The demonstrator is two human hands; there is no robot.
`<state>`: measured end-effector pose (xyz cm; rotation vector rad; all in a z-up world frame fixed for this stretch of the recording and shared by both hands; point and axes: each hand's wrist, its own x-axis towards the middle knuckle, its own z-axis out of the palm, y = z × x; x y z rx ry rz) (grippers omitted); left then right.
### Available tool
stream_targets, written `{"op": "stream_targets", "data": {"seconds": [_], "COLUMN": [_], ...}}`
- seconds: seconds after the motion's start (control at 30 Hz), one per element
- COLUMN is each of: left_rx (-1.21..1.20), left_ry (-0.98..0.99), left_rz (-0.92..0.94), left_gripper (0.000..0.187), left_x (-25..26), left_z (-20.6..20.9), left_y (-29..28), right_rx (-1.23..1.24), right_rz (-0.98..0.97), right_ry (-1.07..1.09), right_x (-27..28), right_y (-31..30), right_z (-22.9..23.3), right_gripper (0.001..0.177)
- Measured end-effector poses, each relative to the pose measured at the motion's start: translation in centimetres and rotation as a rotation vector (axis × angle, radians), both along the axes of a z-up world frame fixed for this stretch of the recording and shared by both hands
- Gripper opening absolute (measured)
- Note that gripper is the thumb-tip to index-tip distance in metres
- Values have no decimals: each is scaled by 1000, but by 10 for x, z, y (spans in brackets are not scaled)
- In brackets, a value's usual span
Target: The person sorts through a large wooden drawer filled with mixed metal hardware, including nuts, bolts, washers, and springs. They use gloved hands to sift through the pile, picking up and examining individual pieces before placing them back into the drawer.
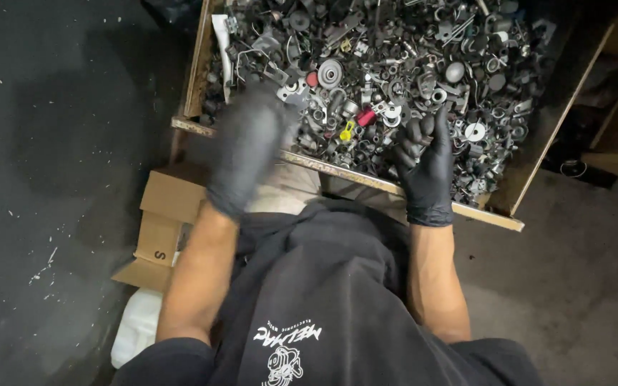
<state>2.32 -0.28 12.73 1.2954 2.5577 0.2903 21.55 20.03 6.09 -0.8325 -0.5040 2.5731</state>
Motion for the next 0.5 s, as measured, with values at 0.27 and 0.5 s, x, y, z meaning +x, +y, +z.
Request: {"op": "stream_targets", "data": {"seconds": [0.27,0.5], "left_rx": [-229,-58], "left_ry": [-219,-81], "left_rz": [429,303], "left_gripper": [85,112], "left_x": [-34,36], "left_z": [-31,-57], "left_y": [25,45], "right_rx": [-19,8], "right_rz": [-30,48], "right_ry": [29,40], "right_x": [-5,-5], "right_y": [-4,-1], "right_z": [1,-12], "right_gripper": [38,39]}}
